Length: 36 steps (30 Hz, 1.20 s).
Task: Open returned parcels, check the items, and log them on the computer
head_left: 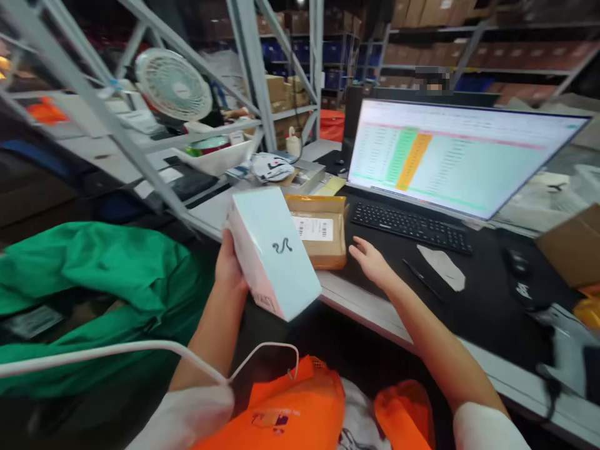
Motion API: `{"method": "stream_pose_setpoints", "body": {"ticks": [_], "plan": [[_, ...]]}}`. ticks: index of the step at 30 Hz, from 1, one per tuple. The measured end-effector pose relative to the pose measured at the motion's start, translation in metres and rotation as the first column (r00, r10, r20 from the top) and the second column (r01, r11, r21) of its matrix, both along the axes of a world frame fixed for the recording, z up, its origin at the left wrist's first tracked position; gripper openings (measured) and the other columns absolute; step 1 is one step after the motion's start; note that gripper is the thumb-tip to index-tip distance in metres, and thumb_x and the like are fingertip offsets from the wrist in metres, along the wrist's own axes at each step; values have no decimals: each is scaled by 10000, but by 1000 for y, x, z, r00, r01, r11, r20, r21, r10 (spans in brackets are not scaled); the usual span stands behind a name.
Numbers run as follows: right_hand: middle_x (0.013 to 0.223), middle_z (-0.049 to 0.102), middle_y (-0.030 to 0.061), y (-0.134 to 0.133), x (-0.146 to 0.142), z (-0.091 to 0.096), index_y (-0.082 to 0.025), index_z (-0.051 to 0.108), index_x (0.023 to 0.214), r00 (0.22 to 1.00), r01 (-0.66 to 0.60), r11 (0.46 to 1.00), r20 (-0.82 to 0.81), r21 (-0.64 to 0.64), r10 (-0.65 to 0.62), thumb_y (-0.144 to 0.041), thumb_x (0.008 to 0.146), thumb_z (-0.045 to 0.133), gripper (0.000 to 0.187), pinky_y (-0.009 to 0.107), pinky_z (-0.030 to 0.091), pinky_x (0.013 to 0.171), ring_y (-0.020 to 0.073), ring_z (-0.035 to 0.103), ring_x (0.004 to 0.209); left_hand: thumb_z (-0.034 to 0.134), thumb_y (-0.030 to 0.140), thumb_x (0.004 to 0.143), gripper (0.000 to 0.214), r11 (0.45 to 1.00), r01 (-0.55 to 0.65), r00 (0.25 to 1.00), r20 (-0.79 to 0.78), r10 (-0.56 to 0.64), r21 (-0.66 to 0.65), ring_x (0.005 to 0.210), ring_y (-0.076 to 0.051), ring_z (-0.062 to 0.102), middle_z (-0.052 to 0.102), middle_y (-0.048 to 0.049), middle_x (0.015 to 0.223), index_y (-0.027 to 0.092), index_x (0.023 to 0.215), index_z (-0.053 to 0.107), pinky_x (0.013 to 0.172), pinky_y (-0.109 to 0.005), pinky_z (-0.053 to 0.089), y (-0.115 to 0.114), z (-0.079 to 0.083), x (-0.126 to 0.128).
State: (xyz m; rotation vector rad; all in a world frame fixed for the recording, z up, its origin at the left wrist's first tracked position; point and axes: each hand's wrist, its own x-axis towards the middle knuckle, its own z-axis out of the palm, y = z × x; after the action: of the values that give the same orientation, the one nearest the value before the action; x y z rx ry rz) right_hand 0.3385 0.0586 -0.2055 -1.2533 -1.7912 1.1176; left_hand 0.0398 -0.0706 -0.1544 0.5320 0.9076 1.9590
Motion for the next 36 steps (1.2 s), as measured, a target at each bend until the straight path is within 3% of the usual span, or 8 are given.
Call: {"method": "stream_pose_setpoints", "body": {"ticks": [4,8,11,13,19,24,30,36], "plan": [[1501,582,102,-62,116,-4,-250,730,1243,975,188,954,68,232,-209,-596,911,605,496,508,431,1161,306,531,1394,725,648,852,665,995,-98,974,-203,99,12,1433,-279,523,684,-28,1396,323,1421,607,1221,-423,439,2,-16,24],[1385,651,167,-116,278,-17,-172,741,1178,577,627,567,171,535,-799,-592,896,527,550,555,399,1172,352,580,1323,649,643,918,689,997,69,949,-311,-56,33,1461,-287,489,578,-59,1526,298,1504,536,1226,-395,417,19,-28,69],[1325,640,312,-137,362,-16,-33,699,1253,242,806,454,489,379,-838,-551,829,644,672,592,406,1139,461,553,1323,636,596,950,698,956,289,866,-441,-237,53,1448,-287,503,538,-75,1557,318,1561,446,1223,-421,409,46,-28,121],[1194,682,337,-143,382,-10,10,693,1229,283,893,432,588,128,-758,-464,794,741,644,611,440,1085,485,610,1222,678,543,942,678,916,392,824,-477,-307,87,1426,-279,518,551,-75,1534,322,1544,459,1205,-410,422,72,-23,159],[1104,703,81,-142,357,-7,-164,691,1135,460,882,469,271,-32,-846,-460,976,683,336,403,585,875,223,686,972,798,292,865,458,864,475,879,-131,-458,169,1200,-181,649,694,-21,1265,314,1298,647,990,-219,518,156,-11,261],[863,653,37,-152,338,-18,-163,645,943,501,865,498,27,-62,-865,-532,964,635,369,345,572,707,174,637,749,649,439,964,447,811,583,792,190,-580,42,1015,-214,715,755,-61,1127,250,1365,589,919,-317,570,189,-23,276],[819,656,12,-175,302,-6,-264,633,1001,576,653,717,-455,-245,-680,-444,686,754,382,393,547,724,239,659,773,498,453,1010,437,289,957,287,204,-936,-20,859,-222,731,753,-90,1043,194,1331,640,706,-313,588,174,-16,236],[554,526,-41,-176,236,11,-194,661,891,849,182,914,-410,-363,-332,-365,759,773,244,278,390,517,132,476,481,424,477,1046,494,136,985,155,206,-966,-105,983,-214,737,728,-113,1172,202,1425,581,715,-268,596,154,3,216]]}}
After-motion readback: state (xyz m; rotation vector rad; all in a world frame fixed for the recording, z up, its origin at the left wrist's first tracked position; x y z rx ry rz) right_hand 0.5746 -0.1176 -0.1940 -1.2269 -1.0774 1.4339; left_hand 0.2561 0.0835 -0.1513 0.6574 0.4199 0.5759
